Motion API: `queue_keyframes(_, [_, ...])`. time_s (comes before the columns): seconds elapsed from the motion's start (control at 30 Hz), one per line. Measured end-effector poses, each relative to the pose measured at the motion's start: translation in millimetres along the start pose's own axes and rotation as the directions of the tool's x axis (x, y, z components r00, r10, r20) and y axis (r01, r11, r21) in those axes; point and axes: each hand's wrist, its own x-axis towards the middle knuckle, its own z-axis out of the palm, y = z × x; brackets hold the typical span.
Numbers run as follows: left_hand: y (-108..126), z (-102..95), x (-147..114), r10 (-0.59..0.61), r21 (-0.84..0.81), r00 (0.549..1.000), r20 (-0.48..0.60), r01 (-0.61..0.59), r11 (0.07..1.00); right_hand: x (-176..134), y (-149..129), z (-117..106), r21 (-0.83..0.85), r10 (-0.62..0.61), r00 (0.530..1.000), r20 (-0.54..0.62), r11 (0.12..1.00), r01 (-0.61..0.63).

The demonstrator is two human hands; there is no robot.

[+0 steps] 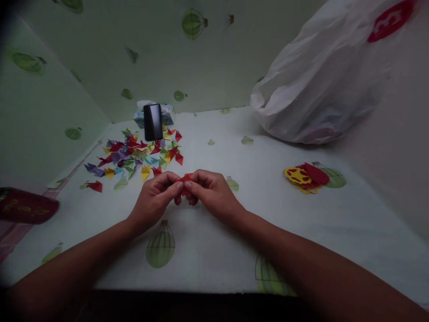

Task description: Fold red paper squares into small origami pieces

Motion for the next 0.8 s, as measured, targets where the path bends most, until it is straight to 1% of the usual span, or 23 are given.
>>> queue_keyframes(0.13, [-2, -0.2, 1, -0.032, -0.009, 0.999, 0.016, 0.032, 0.999, 0, 1, 0, 0.020, 0.036, 0.999, -0.033, 0.999, -0.036])
queue_keyframes(0.23, [-4, -1.1, 2, -0.006, -0.007, 0.999, -0.034, 0.006, 1.000, 1, 3, -1, 0.106, 0.077, 0.995, -0.059, 0.992, -0.070])
queue_keyframes(0.3, [-5, -3.2, 3, 0.070, 0.022, 0.996, -0.057, -0.069, 0.997, 2, 3, -2, 0.210, 0.142, 0.988, -0.061, 0.970, -0.126])
queue_keyframes(0.33, [-5, -4.6, 4, 0.127, 0.062, 0.991, -0.050, -0.124, 0.990, 3, 2, -2, 0.267, 0.178, 0.983, -0.053, 0.951, -0.158])
queue_keyframes(0.4, [-6, -7.8, 6, 0.258, 0.193, 0.966, -0.003, -0.253, 0.948, 4, 1, -2, 0.359, 0.235, 0.972, -0.026, 0.909, -0.210])
queue_keyframes(0.43, [-6, -9.3, 6, 0.325, 0.268, 0.945, 0.027, -0.320, 0.909, 4, 1, -2, 0.387, 0.255, 0.967, -0.010, 0.892, -0.231])
queue_keyframes(0.5, [-6, -11.6, 8, 0.439, 0.392, 0.896, 0.068, -0.428, 0.814, 4, -1, -1, 0.406, 0.279, 0.960, 0.039, 0.873, -0.270])
queue_keyframes(0.53, [-6, -12.4, 8, 0.479, 0.428, 0.874, 0.081, -0.465, 0.775, 4, -1, -1, 0.400, 0.288, 0.955, 0.071, 0.869, -0.292])
queue_keyframes(0.6, [-5, -13.0, 8, 0.525, 0.456, 0.847, 0.081, -0.500, 0.736, 3, -1, 0, 0.365, 0.295, 0.947, 0.129, 0.873, -0.322])
queue_keyframes(0.63, [-4, -12.9, 8, 0.523, 0.454, 0.850, 0.066, -0.492, 0.742, 2, -1, 0, 0.341, 0.282, 0.950, 0.134, 0.887, -0.312])
queue_keyframes(0.67, [-4, -12.4, 8, 0.499, 0.439, 0.866, 0.036, -0.462, 0.770, 2, 0, 0, 0.312, 0.258, 0.960, 0.112, 0.908, -0.280])
queue_keyframes(0.7, [-4, -11.5, 7, 0.447, 0.405, 0.894, -0.007, -0.406, 0.819, 2, 0, 0, 0.275, 0.223, 0.973, 0.066, 0.933, -0.232])
queue_keyframes(0.77, [-4, -8.9, 6, 0.266, 0.277, 0.959, -0.095, -0.231, 0.933, 2, 1, 0, 0.188, 0.133, 0.990, -0.044, 0.975, -0.122])
queue_keyframes(0.8, [-4, -7.3, 5, 0.158, 0.188, 0.980, -0.120, -0.134, 0.973, 2, 1, 0, 0.145, 0.091, 0.992, -0.081, 0.986, -0.079])
